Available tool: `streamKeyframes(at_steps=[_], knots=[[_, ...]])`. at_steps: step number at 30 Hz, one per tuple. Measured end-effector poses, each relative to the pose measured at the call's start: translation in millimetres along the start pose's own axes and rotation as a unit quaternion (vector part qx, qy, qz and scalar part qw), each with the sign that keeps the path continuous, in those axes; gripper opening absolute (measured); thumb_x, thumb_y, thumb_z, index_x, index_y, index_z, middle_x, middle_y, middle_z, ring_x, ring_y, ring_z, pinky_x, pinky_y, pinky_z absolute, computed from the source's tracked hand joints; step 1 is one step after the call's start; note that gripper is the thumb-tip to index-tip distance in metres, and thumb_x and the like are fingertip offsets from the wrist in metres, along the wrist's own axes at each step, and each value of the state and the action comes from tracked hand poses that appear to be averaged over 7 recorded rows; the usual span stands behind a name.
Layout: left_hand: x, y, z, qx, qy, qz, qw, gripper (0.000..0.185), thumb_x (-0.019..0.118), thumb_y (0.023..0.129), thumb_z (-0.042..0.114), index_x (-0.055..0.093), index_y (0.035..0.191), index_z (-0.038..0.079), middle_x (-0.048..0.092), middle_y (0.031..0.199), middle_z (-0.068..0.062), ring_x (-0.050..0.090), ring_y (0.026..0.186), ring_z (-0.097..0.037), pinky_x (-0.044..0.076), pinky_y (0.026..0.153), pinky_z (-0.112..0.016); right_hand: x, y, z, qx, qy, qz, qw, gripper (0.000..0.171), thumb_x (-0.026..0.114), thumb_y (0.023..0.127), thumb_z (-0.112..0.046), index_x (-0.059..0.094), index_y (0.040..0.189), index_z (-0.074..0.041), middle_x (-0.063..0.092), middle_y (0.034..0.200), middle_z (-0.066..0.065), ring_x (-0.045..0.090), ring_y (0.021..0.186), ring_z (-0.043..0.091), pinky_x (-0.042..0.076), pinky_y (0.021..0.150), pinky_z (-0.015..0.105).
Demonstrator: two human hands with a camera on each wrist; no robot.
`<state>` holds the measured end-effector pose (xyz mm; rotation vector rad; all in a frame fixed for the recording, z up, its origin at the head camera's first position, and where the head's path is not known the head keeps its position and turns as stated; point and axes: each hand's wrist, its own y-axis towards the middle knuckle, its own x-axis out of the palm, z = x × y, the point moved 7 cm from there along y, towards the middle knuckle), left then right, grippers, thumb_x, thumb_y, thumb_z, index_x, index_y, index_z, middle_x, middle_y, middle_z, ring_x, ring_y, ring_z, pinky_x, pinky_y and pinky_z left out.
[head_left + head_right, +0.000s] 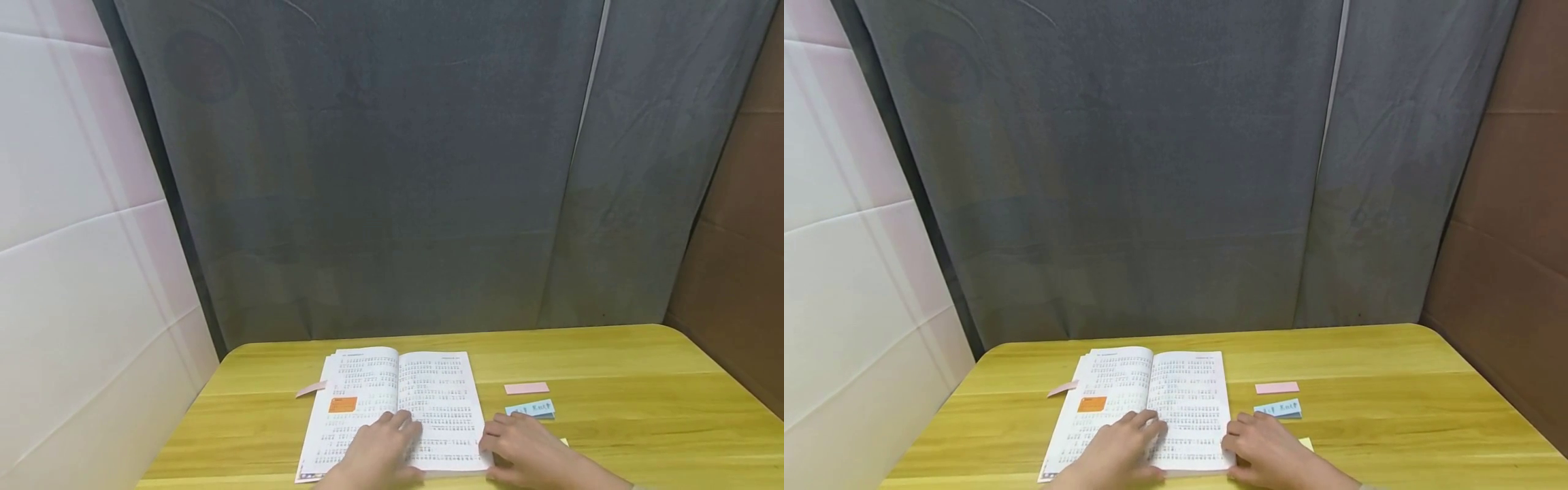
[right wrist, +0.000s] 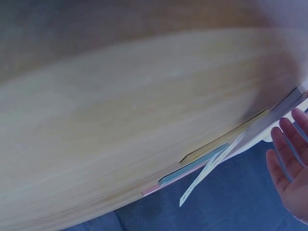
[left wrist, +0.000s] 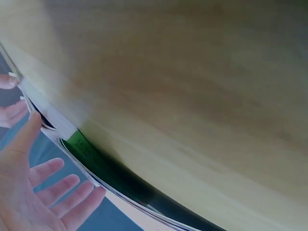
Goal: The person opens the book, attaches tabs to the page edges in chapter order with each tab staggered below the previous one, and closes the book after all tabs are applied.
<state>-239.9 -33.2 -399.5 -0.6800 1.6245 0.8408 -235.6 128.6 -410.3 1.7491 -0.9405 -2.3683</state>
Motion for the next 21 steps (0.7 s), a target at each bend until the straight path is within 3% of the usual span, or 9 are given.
streamKeyframes(at_steps=[8,14,21], knots=[[-3.4,-3.0,-9.2,-0.02,-0.044,0.011,0.9988,0.06,0.069,0.063,0.051,0.056,0.11,0.016,0.053,0.109,-0.001,0.052,0.094,-0.019,0.046,0.059,-0.034,-1,-2,2,0.006,0.008,-0.008,1.0,0.02,0.068,0.069,-0.037,0.06,0.076,-0.02,0.049,0.075,-0.016,0.039,0.066,0.001,0.034,0.054,0.016],[-9.3,-7.4,-11.4,0.002,-0.043,0.049,0.9979,0.059,0.07,0.064,0.049,0.057,0.11,0.014,0.054,0.107,-0.003,0.054,0.091,-0.02,0.047,0.059,-0.033,-1,-2,3,0.008,0.013,-0.014,1.0,0.025,0.066,0.072,-0.043,0.06,0.077,-0.019,0.048,0.075,-0.016,0.039,0.066,0.001,0.033,0.053,0.017],[-17.1,-13.8,-10.6,0.03,-0.031,0.075,0.9963,0.05,0.071,0.067,0.036,0.055,0.11,0.014,0.053,0.107,-0.004,0.055,0.087,-0.019,0.045,0.054,-0.029,-2,-2,3,0.006,0.017,-0.012,1.0,0.024,0.066,0.073,-0.042,0.06,0.077,-0.019,0.049,0.076,-0.015,0.039,0.067,0.001,0.032,0.054,0.016]])
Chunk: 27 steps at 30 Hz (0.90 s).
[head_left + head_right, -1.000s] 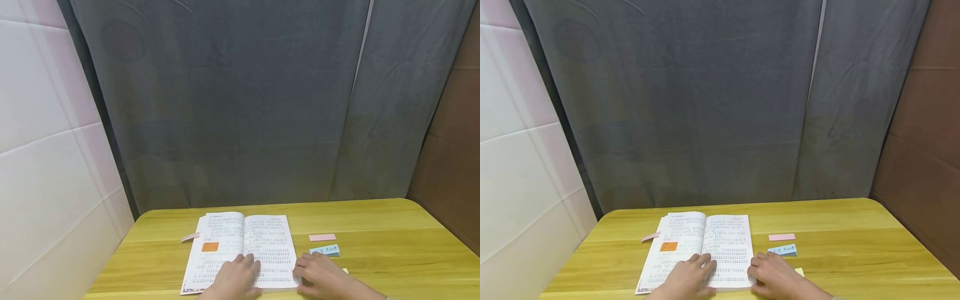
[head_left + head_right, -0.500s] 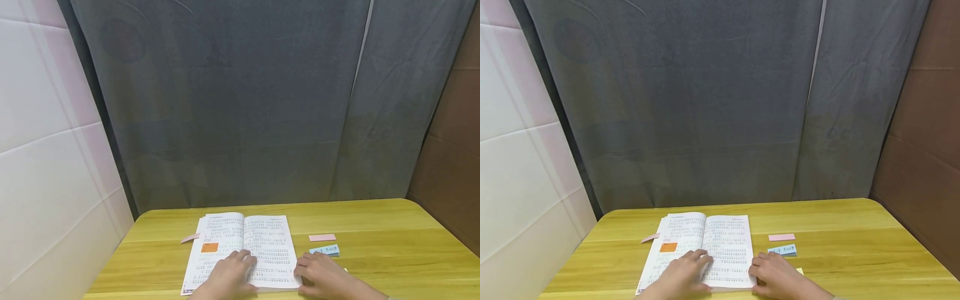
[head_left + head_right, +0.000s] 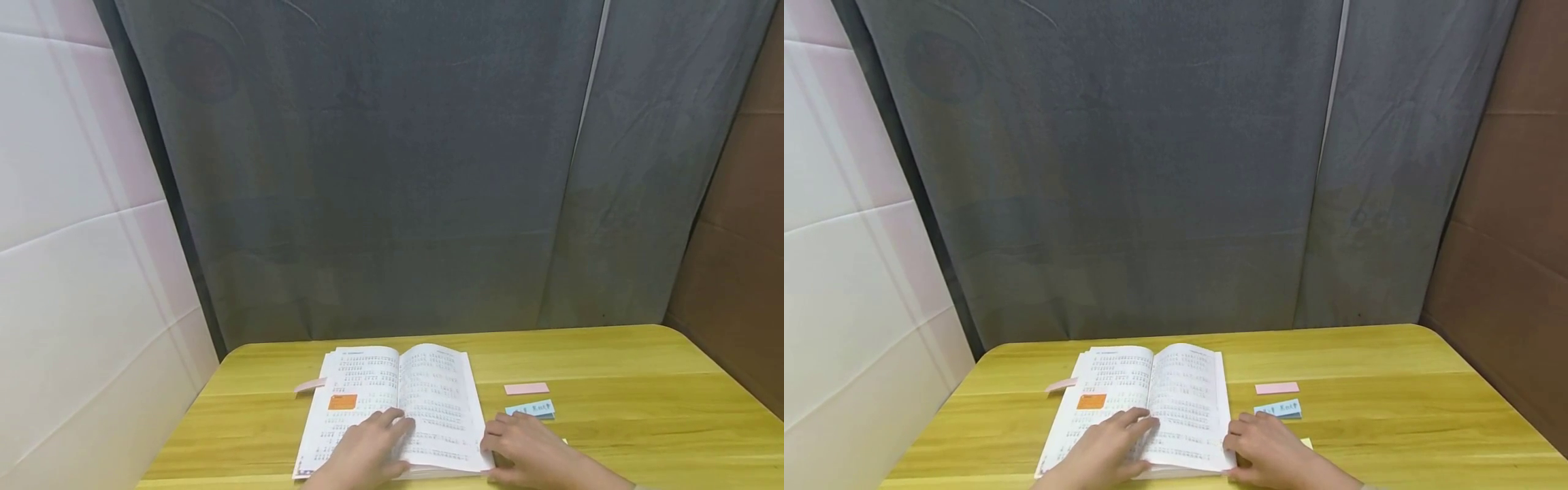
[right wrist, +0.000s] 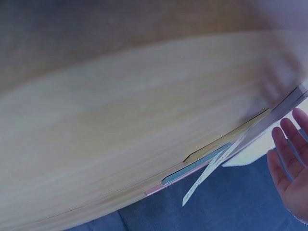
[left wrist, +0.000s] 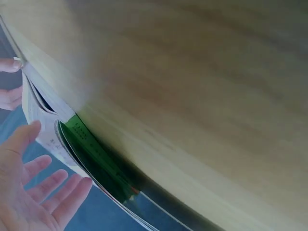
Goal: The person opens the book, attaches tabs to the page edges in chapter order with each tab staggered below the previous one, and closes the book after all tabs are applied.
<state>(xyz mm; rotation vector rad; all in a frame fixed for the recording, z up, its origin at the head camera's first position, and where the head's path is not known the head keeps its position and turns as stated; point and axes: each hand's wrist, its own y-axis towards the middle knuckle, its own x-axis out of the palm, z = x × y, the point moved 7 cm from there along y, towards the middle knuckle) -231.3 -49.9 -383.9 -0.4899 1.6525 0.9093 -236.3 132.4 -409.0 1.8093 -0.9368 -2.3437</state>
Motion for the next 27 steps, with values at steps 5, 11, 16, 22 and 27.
streamKeyframes(at_steps=[5,11,16,22,27], knots=[[-3.5,-3.1,2.1,0.013,0.022,0.002,0.9997,0.052,0.066,0.069,0.024,0.051,0.118,0.013,0.052,0.111,-0.005,0.054,0.091,-0.02,0.046,0.056,-0.03,0,0,0,-0.002,-0.002,-0.007,1.0,0.023,0.066,0.073,-0.041,0.061,0.079,-0.019,0.051,0.078,-0.015,0.04,0.067,0.001,0.033,0.054,0.016],[-12.8,-7.1,-1.0,0.009,0.028,0.051,0.9983,0.061,0.059,0.069,0.014,0.042,0.128,0.012,0.048,0.121,-0.007,0.05,0.101,-0.021,0.045,0.051,-0.028,0,0,1,-0.006,-0.008,-0.011,1.0,0.023,0.066,0.073,-0.041,0.062,0.078,-0.019,0.051,0.078,-0.015,0.041,0.067,0.001,0.033,0.053,0.015],[-21.8,-11.1,-4.0,0.024,0.045,0.121,0.9914,0.074,0.057,0.059,0.006,0.039,0.131,0.009,0.041,0.129,-0.009,0.045,0.108,-0.021,0.046,0.054,-0.029,1,0,2,-0.005,-0.006,-0.009,1.0,0.023,0.067,0.073,-0.04,0.062,0.077,-0.018,0.052,0.078,-0.015,0.041,0.067,0.001,0.032,0.053,0.015],[-26.6,-14.5,-9.8,0.023,0.069,0.149,0.9862,0.089,0.057,0.052,0.002,0.031,0.136,0.008,0.03,0.137,-0.011,0.033,0.12,-0.025,0.04,0.085,-0.039,4,-2,3,-0.003,-0.007,-0.009,1.0,0.021,0.068,0.071,-0.038,0.062,0.077,-0.018,0.053,0.079,-0.015,0.04,0.066,0.0,0.032,0.053,0.014],[-27.7,-15.3,-15.7,-0.003,0.115,0.14,0.9835,0.094,0.059,0.05,0.0,0.026,0.138,0.008,0.021,0.142,-0.013,0.02,0.127,-0.028,0.026,0.093,-0.051,4,-2,3,-0.003,-0.003,-0.004,1.0,0.02,0.068,0.071,-0.037,0.061,0.077,-0.019,0.053,0.078,-0.015,0.041,0.066,0.0,0.032,0.053,0.014]])
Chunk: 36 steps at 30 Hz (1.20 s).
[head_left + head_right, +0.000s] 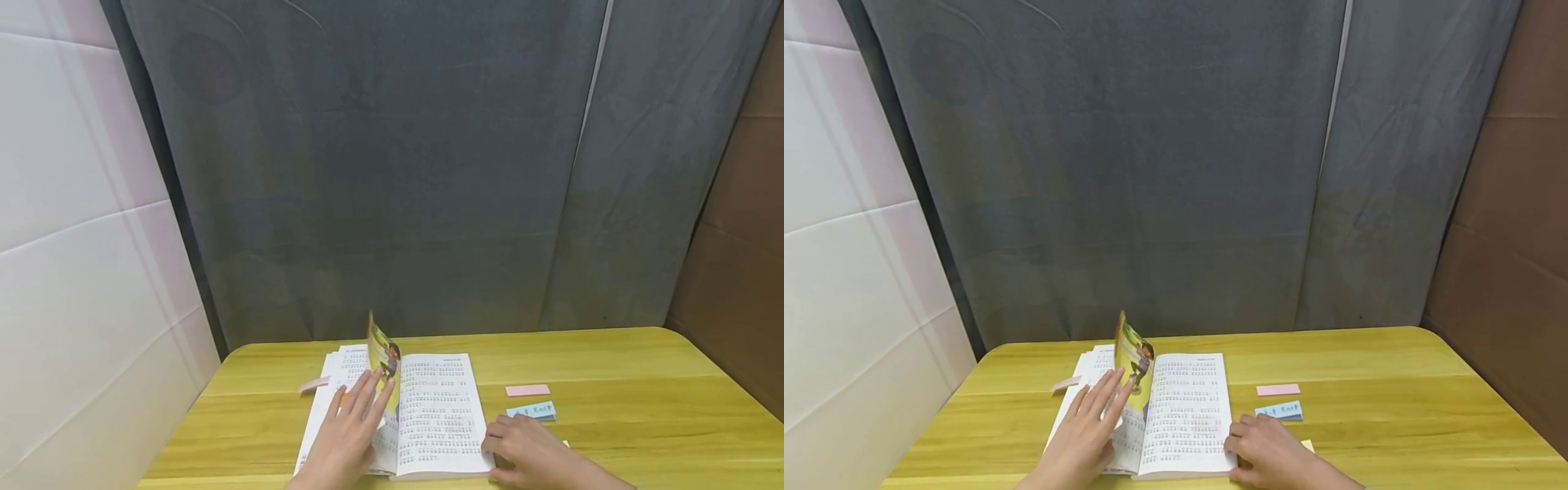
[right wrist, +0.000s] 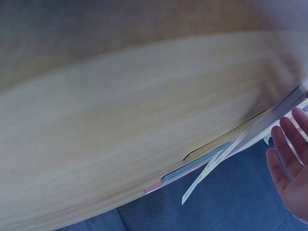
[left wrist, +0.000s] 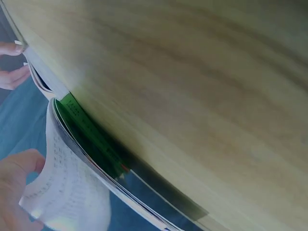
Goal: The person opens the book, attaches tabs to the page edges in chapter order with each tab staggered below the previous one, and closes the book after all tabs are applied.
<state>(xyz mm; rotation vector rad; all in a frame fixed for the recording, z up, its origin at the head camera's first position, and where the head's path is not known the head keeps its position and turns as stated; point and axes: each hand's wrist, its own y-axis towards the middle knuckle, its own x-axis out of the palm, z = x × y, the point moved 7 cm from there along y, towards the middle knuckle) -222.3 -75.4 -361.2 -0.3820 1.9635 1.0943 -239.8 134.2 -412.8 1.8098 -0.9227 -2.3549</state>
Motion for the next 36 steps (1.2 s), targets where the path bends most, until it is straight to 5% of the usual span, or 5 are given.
streamKeyframes(at_steps=[8,17,29,36], knots=[[1.8,-1.5,-0.9,0.006,0.032,-0.009,0.9994,0.096,0.059,0.048,0.0,0.028,0.138,0.012,0.016,0.143,-0.014,0.014,0.129,-0.031,0.008,0.095,-0.059,-1,0,-1,-0.001,-0.005,0.007,1.0,0.019,0.069,0.069,-0.035,0.061,0.076,-0.019,0.052,0.077,-0.015,0.041,0.067,0.0,0.032,0.053,0.015],[10.0,-5.3,-0.1,0.008,0.09,-0.041,0.9951,0.075,0.069,0.05,0.015,0.05,0.123,0.014,0.032,0.137,-0.013,0.028,0.123,-0.033,0.012,0.092,-0.063,0,0,-1,0.002,-0.007,0.002,1.0,0.018,0.068,0.07,-0.034,0.061,0.077,-0.019,0.052,0.078,-0.015,0.041,0.067,0.001,0.033,0.053,0.015],[27.3,-2.6,20.8,0.031,0.014,-0.127,0.9914,0.057,0.07,0.061,0.015,0.054,0.115,0.017,0.043,0.129,-0.006,0.043,0.113,-0.026,0.039,0.083,-0.05,-2,1,-1,0.003,-0.005,0.005,1.0,0.017,0.068,0.07,-0.034,0.062,0.076,-0.019,0.053,0.077,-0.015,0.041,0.067,0.0,0.033,0.054,0.015],[35.0,4.8,39.5,0.053,-0.02,-0.141,0.9883,0.025,0.067,0.068,0.019,0.059,0.092,0.018,0.058,0.093,0.001,0.057,0.083,-0.017,0.045,0.05,-0.029,-2,1,-1,0.002,0.002,0.004,1.0,0.018,0.068,0.07,-0.033,0.062,0.078,-0.018,0.053,0.079,-0.014,0.042,0.067,0.0,0.033,0.054,0.015]])
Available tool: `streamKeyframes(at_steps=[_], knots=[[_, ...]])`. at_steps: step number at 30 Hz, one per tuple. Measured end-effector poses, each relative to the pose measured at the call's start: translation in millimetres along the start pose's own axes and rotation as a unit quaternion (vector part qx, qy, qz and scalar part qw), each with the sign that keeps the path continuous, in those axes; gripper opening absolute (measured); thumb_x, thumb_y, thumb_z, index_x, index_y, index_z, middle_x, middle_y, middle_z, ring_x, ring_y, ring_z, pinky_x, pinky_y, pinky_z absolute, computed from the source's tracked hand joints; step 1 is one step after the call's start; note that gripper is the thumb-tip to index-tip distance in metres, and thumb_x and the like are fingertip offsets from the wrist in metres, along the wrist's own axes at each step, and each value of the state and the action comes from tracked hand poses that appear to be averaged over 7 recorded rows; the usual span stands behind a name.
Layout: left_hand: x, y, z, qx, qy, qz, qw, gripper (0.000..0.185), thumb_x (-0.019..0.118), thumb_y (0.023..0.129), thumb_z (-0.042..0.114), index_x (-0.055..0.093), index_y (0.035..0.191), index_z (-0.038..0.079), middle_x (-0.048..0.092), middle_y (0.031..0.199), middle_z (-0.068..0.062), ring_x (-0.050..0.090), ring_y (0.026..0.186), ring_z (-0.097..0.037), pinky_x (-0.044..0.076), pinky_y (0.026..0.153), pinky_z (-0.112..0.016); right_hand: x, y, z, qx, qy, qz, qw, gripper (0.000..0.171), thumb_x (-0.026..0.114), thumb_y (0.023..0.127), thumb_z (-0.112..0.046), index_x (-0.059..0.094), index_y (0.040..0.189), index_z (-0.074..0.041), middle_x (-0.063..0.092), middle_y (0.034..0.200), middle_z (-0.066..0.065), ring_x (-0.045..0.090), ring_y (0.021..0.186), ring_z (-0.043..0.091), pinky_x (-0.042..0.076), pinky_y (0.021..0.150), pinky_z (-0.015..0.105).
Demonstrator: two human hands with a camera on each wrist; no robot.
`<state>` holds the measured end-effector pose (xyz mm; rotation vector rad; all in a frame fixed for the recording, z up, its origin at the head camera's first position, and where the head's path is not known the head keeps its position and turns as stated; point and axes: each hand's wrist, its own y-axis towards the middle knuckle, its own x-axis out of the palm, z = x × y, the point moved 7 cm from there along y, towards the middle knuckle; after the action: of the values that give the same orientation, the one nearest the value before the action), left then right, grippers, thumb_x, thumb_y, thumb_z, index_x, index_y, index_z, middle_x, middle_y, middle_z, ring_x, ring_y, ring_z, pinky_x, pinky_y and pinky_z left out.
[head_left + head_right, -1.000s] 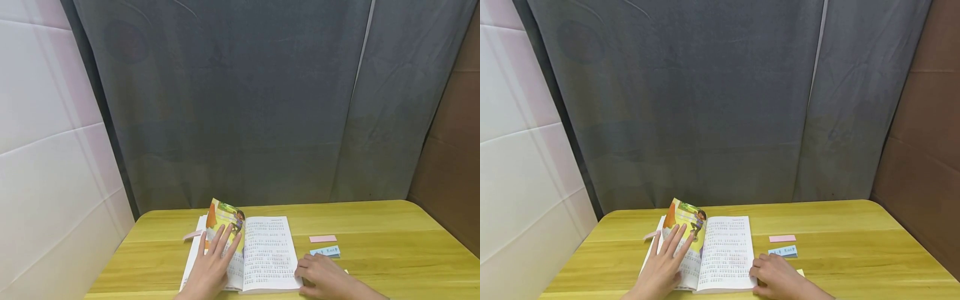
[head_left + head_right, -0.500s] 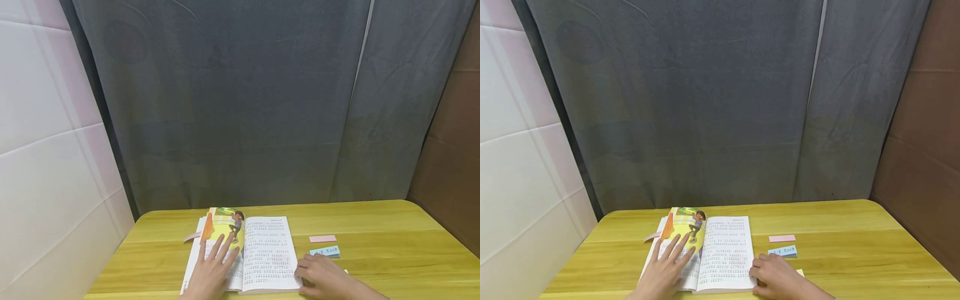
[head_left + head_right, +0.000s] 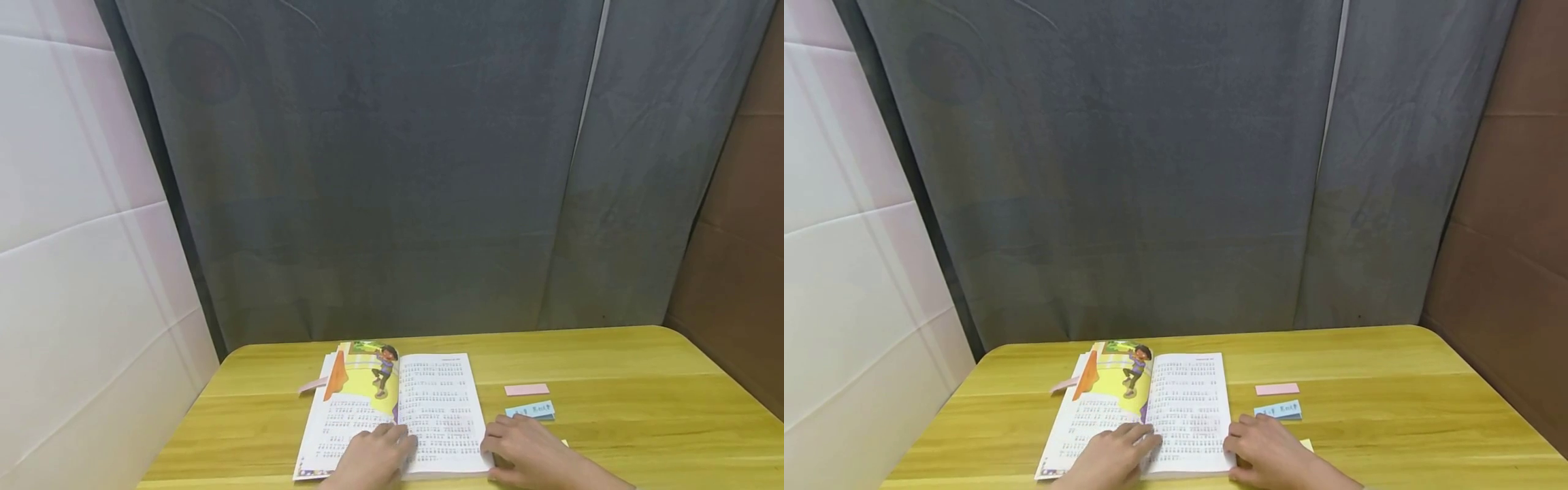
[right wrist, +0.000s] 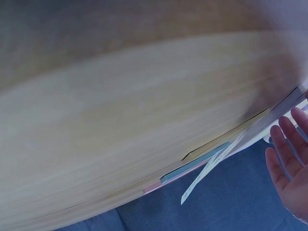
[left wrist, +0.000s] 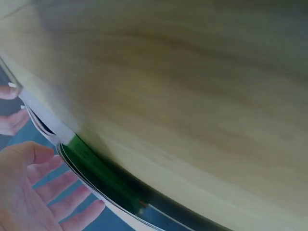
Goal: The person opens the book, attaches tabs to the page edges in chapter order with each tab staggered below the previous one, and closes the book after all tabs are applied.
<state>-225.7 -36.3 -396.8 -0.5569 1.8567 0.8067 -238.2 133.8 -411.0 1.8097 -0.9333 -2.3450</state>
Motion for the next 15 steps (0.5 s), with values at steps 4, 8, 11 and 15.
streamKeyframes(at_steps=[4,8,11,15], knots=[[6.1,5.8,3.1,-0.025,0.002,-0.032,0.9991,0.023,0.063,0.073,0.039,0.058,0.078,0.017,0.047,0.068,0.006,0.048,0.064,-0.01,0.034,0.039,-0.024,0,0,0,0.0,0.001,0.004,1.0,0.017,0.069,0.069,-0.032,0.062,0.077,-0.019,0.053,0.078,-0.015,0.041,0.067,0.0,0.032,0.053,0.014],[9.7,11.7,5.8,-0.04,0.023,-0.06,0.9971,0.04,0.059,0.071,0.056,0.058,0.076,0.016,0.04,0.062,0.006,0.042,0.055,-0.01,0.031,0.038,-0.025,0,0,-1,-0.002,0.003,0.008,1.0,0.016,0.069,0.068,-0.03,0.061,0.076,-0.019,0.052,0.077,-0.015,0.039,0.065,0.0,0.029,0.053,0.013],[8.8,15.2,7.1,-0.039,0.04,-0.059,0.9967,0.044,0.059,0.069,0.059,0.058,0.076,0.016,0.042,0.062,0.005,0.043,0.053,-0.011,0.031,0.037,-0.025,0,0,0,-0.002,0.003,0.009,1.0,0.016,0.069,0.068,-0.03,0.06,0.076,-0.019,0.052,0.076,-0.015,0.039,0.065,0.0,0.029,0.053,0.013],[7.7,16.6,5.3,-0.039,0.044,-0.064,0.9962,0.046,0.06,0.066,0.06,0.059,0.076,0.016,0.043,0.062,0.005,0.044,0.053,-0.011,0.032,0.038,-0.025,0,-1,1,0.0,0.002,0.004,1.0,0.018,0.069,0.069,-0.033,0.061,0.076,-0.019,0.052,0.077,-0.015,0.04,0.066,0.0,0.031,0.053,0.014]])
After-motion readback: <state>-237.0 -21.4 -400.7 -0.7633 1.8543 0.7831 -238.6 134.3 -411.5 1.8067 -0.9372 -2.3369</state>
